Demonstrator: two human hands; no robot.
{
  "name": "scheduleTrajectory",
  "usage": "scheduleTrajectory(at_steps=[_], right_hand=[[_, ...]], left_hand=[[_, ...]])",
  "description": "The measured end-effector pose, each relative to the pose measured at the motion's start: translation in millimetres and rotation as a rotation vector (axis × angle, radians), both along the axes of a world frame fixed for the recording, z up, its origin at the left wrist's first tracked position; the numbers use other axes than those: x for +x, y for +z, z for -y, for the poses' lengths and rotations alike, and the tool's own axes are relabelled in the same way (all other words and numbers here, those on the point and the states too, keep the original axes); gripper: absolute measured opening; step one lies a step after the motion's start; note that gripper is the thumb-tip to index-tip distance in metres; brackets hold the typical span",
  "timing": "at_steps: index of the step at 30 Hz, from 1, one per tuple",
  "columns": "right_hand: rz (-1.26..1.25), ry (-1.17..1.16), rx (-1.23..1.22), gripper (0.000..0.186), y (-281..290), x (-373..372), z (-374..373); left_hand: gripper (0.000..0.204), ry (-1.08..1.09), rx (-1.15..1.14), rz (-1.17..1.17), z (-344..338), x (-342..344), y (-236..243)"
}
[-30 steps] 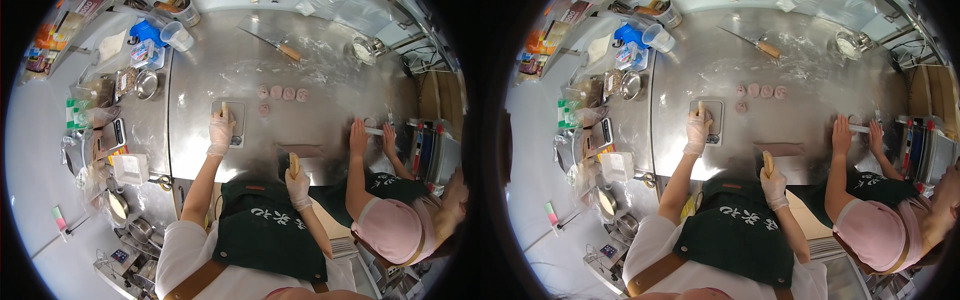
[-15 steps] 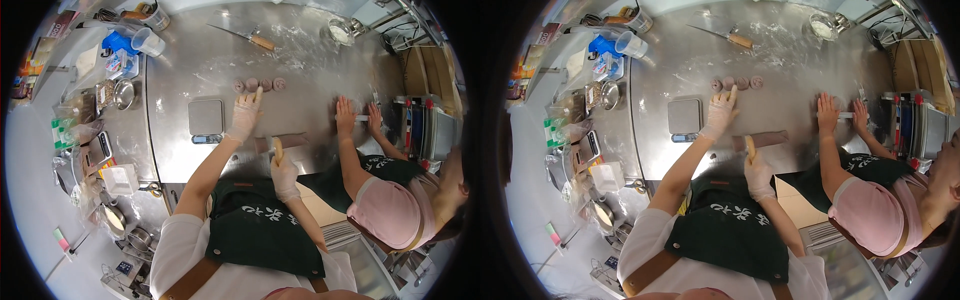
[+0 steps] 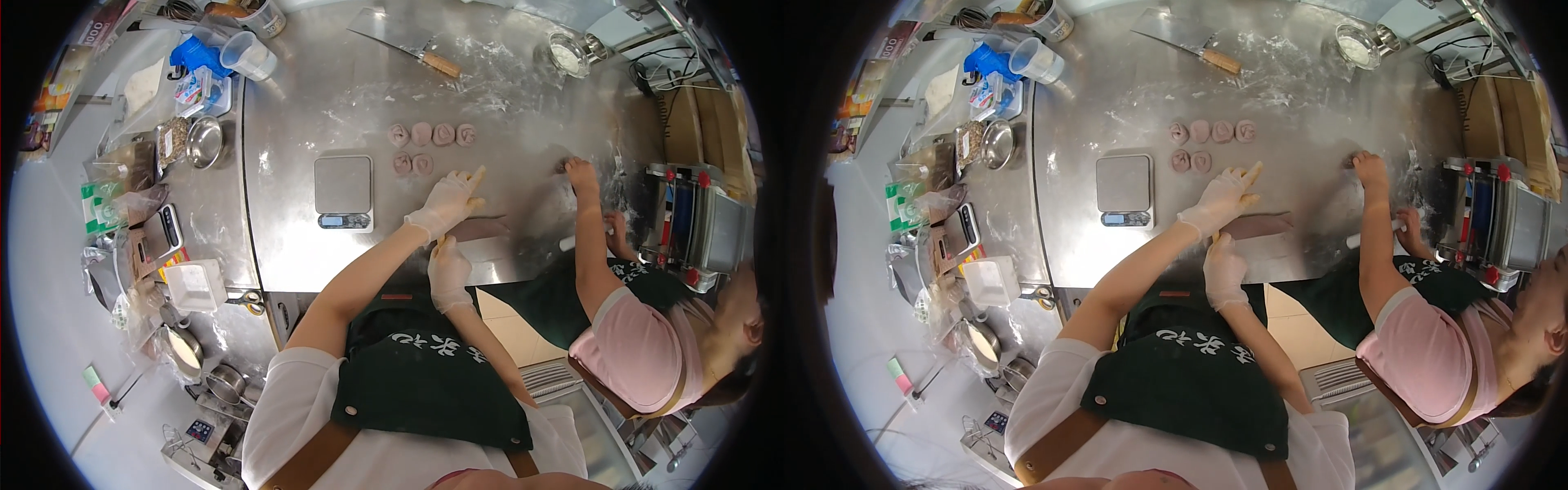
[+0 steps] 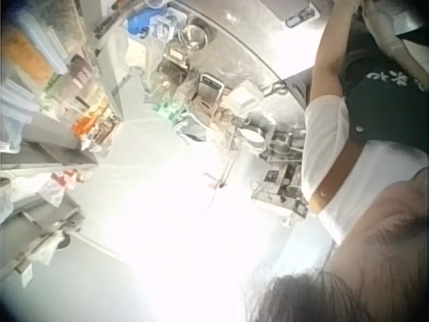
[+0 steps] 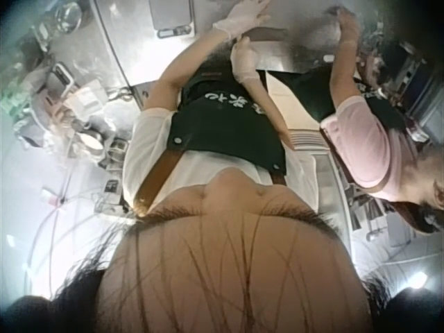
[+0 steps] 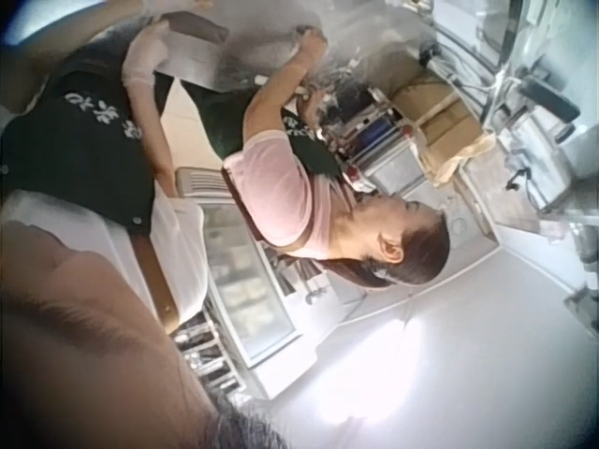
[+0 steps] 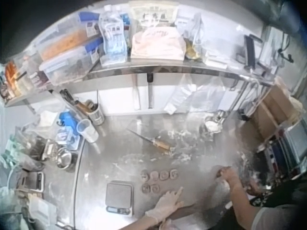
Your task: The person portions dough by cutting pieces from a dough log with a bench scraper, weighing the cut dough pieces on a digital scale, and placing them onto the table.
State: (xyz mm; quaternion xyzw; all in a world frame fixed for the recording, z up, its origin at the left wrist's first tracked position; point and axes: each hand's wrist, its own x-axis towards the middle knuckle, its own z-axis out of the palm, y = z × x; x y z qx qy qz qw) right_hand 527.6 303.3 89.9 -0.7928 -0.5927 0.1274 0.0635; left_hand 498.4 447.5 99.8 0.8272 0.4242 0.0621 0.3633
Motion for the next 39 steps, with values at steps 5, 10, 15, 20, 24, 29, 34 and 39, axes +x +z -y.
scheduleTrajectory(at_steps=[5, 10, 15, 20, 24, 29, 34, 39], right_hand=[[-0.025, -0.026, -0.032, 0.018, -8, 3, -2], [-0.257, -0.103, -0.047, 0.018, 10, 22, -4], [-0.231, -0.147, 0.169, 0.020, 36, 32, 14], [-0.214, -0.146, 0.198, 0.018, 37, 46, 18], [-0.232, -0.128, 0.183, 0.018, 35, 43, 26], [-0.296, -0.037, 0.170, 0.021, 33, 19, 28], [-0.252, -0.085, 0.177, 0.015, 31, 4, 35], [-0.196, -0.098, 0.018, 0.017, 22, -7, 42]], left_hand=[[0.056, 0.317, 0.019, 0.321, 8, -11, -25], [0.054, 0.497, 0.121, 0.176, 62, -66, -33], [0.070, 0.112, 0.093, -0.239, 80, -62, -30], [0.074, 0.365, -0.005, -0.066, 82, -88, -33], [0.066, 0.830, 0.124, 0.173, 54, -165, -40], [0.067, 0.762, 0.464, -0.233, 36, -203, -56], [0.066, 0.736, 0.568, -0.093, 68, -183, -16], [0.050, 0.109, 0.184, 0.017, 127, -157, -48]])
